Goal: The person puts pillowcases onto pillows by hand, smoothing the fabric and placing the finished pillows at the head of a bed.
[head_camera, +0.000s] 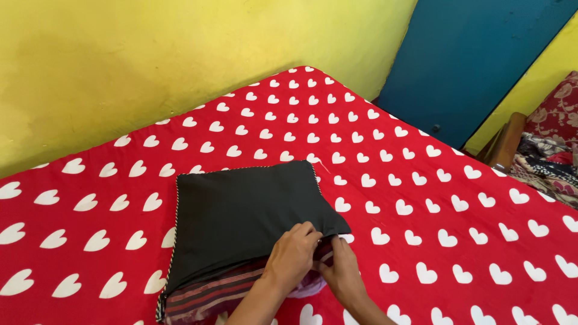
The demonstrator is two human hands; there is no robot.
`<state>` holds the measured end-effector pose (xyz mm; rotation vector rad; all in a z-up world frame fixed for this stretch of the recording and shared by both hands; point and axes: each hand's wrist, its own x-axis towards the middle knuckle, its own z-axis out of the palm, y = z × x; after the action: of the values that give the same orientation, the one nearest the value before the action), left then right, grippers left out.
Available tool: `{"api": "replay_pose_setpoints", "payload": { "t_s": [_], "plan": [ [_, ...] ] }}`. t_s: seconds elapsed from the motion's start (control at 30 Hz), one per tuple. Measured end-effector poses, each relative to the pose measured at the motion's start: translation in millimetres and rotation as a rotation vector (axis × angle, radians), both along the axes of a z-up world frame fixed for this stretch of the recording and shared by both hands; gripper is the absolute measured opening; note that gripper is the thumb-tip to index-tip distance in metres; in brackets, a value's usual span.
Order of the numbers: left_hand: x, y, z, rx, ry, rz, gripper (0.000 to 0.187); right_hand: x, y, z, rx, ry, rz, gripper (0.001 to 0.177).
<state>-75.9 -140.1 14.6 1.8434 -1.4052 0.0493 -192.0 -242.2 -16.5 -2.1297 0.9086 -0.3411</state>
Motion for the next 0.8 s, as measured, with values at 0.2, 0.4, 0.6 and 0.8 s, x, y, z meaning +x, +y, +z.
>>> {"api": "replay_pose_setpoints", "payload": {
  "t_s": [0.2,0.4,0.6,0.8],
  "plan": [
    [9,41,-21,0.217,-0.121,-0.005,0.024,-9,28,-29,-0.352,-0.109,-0.068,0.094],
    [73,140,-38,0.25,-0.311,0.165,0.037,-3,79,-95,-0.944,-0.176,0.65,0.071],
    [98,186,-36,0.513,-0.109,0.303,0.023,31,90,-76,-1.071,-0.051,0.849,0.071],
    [94,212,-27,0.534,0.014,0.189,0.025,56,97,-29,-0.978,0.237,0.834,0.086]
  ]
}}
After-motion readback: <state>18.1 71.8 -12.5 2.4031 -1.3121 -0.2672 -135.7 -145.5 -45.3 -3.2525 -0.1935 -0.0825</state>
